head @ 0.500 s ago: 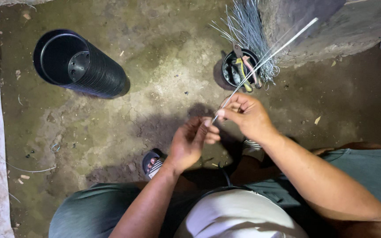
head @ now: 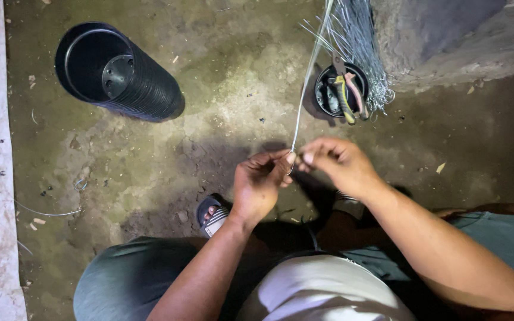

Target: The person sits on the floor and uses pliers to bend and twist thin metal wires into looped shapes. They repeatedly pick up wire pieces, form loops, and secure them with the pliers, then place the finished pieces into a small black pot.

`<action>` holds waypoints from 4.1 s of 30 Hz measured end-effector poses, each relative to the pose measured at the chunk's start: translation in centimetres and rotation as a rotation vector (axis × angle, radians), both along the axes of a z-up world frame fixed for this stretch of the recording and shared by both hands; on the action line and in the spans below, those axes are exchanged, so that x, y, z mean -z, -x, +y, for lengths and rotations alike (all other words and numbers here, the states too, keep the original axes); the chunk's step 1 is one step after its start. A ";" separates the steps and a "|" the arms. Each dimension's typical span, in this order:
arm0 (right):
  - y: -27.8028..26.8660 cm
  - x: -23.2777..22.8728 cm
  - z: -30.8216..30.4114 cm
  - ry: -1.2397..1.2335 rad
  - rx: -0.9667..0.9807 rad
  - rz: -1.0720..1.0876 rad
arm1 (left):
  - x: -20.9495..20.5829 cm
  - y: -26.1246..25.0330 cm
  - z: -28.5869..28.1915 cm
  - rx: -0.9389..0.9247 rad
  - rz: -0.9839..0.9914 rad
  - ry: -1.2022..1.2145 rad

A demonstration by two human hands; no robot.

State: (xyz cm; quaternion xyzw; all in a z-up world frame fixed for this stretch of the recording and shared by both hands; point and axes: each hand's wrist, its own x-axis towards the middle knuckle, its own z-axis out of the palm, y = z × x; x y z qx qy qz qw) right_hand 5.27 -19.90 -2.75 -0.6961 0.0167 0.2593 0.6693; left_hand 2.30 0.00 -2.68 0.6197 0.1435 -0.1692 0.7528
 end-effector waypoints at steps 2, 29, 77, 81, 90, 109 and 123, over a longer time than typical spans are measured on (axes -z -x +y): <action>0.9 0.3 0.4 -0.026 -0.057 0.059 | 0.3 -0.2 0.1 -0.001 -0.007 0.078; -6.7 10.3 -7.5 1.004 0.275 -0.528 | -2.5 -0.8 0.0 -0.122 -0.116 -0.094; 3.5 -8.8 -1.3 0.523 -0.307 -0.412 | -8.7 0.6 4.8 -0.121 -0.362 -0.106; 3.4 -8.8 -1.3 0.553 -0.342 -0.583 | -8.9 0.9 4.9 -0.107 -0.372 -0.158; 3.5 -9.5 -1.1 0.558 -0.331 -0.552 | -9.1 1.0 4.9 -0.072 -0.386 -0.243; 3.3 -9.5 -1.1 0.578 -0.324 -0.609 | -8.6 0.8 4.6 -0.083 -0.284 -0.234; 4.3 -7.8 -2.0 0.590 -0.320 -0.883 | -7.7 0.2 5.8 0.083 -0.002 0.381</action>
